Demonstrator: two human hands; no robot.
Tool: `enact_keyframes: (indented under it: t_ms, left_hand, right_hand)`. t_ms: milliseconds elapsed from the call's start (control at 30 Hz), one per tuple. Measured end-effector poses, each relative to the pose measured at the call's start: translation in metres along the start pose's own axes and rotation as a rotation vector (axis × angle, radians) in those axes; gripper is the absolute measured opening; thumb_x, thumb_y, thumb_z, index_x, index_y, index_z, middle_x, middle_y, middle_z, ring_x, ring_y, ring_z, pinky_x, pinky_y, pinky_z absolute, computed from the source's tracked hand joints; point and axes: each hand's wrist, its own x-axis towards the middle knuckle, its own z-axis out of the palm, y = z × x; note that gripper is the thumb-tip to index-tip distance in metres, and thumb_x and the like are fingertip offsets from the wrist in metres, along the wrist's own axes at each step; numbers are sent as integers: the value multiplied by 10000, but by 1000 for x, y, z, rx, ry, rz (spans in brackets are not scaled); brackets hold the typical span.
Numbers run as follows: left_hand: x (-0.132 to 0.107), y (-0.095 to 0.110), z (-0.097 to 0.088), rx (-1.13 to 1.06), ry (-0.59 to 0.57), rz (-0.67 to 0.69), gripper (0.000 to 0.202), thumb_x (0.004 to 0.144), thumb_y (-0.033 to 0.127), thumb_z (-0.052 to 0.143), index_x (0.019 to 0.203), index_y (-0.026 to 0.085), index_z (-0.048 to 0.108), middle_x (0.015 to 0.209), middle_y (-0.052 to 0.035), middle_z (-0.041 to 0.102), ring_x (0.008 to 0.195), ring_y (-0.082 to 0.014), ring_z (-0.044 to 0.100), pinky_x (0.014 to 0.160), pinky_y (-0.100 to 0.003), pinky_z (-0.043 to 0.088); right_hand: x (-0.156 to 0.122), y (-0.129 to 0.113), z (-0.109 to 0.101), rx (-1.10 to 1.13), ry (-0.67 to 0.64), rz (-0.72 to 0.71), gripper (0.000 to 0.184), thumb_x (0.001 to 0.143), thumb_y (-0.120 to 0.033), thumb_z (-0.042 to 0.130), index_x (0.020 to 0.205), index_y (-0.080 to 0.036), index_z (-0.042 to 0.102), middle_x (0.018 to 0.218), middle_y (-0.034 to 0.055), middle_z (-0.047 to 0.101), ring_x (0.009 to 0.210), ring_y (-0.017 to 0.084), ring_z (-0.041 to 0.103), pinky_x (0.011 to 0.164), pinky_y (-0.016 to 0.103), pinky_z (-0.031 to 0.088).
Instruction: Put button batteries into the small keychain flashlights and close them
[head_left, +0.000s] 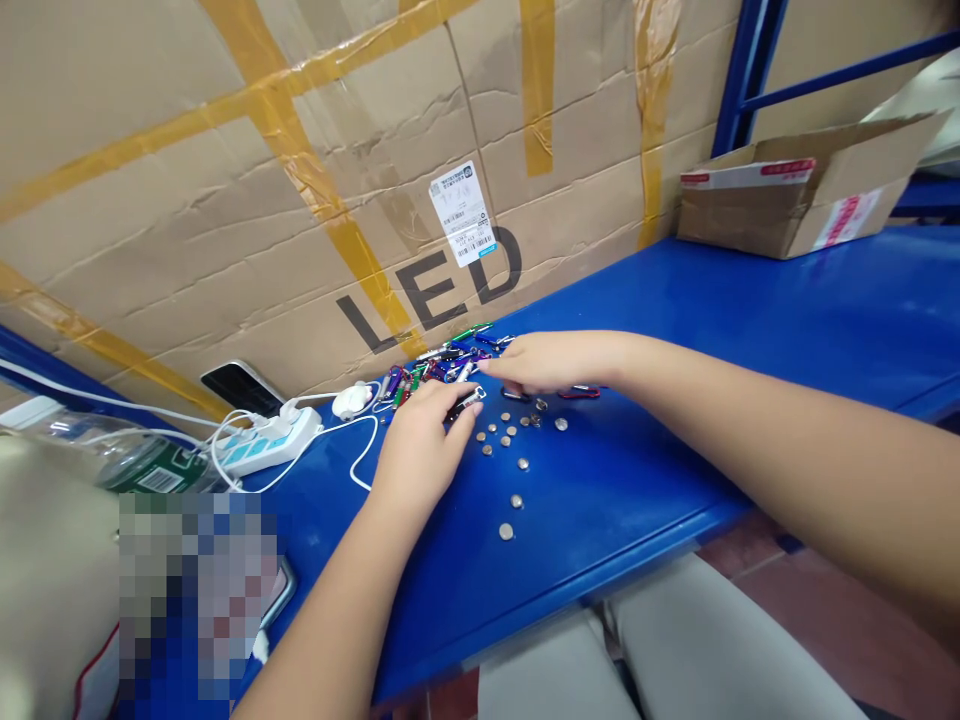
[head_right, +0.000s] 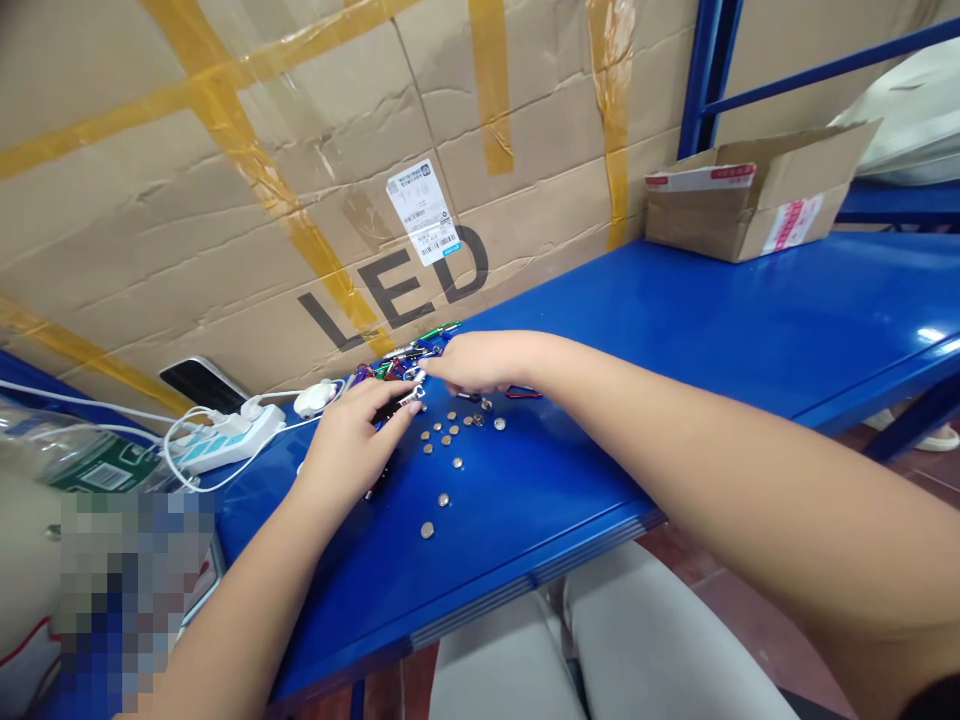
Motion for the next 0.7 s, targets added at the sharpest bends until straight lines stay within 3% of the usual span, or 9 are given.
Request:
enact_keyframes:
  t_ms: [67, 200, 367, 467, 600, 700]
  left_hand:
    - [0, -1, 1, 1, 40, 49, 221, 876, 245, 593, 1062, 191, 699, 980, -59, 707, 938, -204, 635, 854, -328, 498]
    - [1, -2, 2, 20, 99, 101, 201, 859, 220, 619, 1039, 183, 702, 967, -60, 712, 913, -199, 638, 839, -315, 496]
    - [0, 1, 2, 120, 115, 108, 221, 905, 282, 567, 1068, 194, 689, 968, -61, 711, 912, -206, 636, 829, -309, 480]
    - [-1, 5, 1, 203, 94, 99, 260, 934, 301, 513, 1083, 178, 687, 949, -84, 700, 885, -221, 630, 802, -315, 470]
    - [0, 7, 0, 71, 43, -2, 271, 944, 312, 486, 1046, 183, 701, 968, -69, 718, 900, -224, 633, 788, -305, 464]
    - [2, 4, -3, -190, 14, -135, 283, 931, 368, 496, 998, 198, 712, 915, -33, 725, 869, -201, 634, 760, -285, 475]
  right_hand:
    - [0, -5, 8, 266, -136, 33, 420, 933, -485, 349, 657, -192, 471, 505, -31, 387, 408, 92, 339, 412, 244, 302]
    - [1, -11, 23, 651, -211, 71, 337, 938, -381, 318, 650, -210, 357, 465, -77, 282, 357, 60, 207, 366, 205, 180]
    - [1, -14, 24, 761, -257, 108, 327, 923, -316, 283, 611, -218, 296, 441, -80, 242, 355, 54, 159, 359, 192, 147]
    - [-1, -14, 20, 777, -280, 61, 311, 909, -283, 299, 605, -221, 279, 450, -74, 246, 373, 60, 173, 371, 200, 152]
    - [-2, -14, 22, 647, -137, -61, 282, 905, -229, 316, 624, -213, 309, 491, -59, 287, 410, 75, 216, 412, 229, 194]
    - [0, -13, 26, 358, 96, -183, 263, 933, -239, 340, 672, -208, 347, 562, -31, 392, 488, 100, 326, 493, 251, 274]
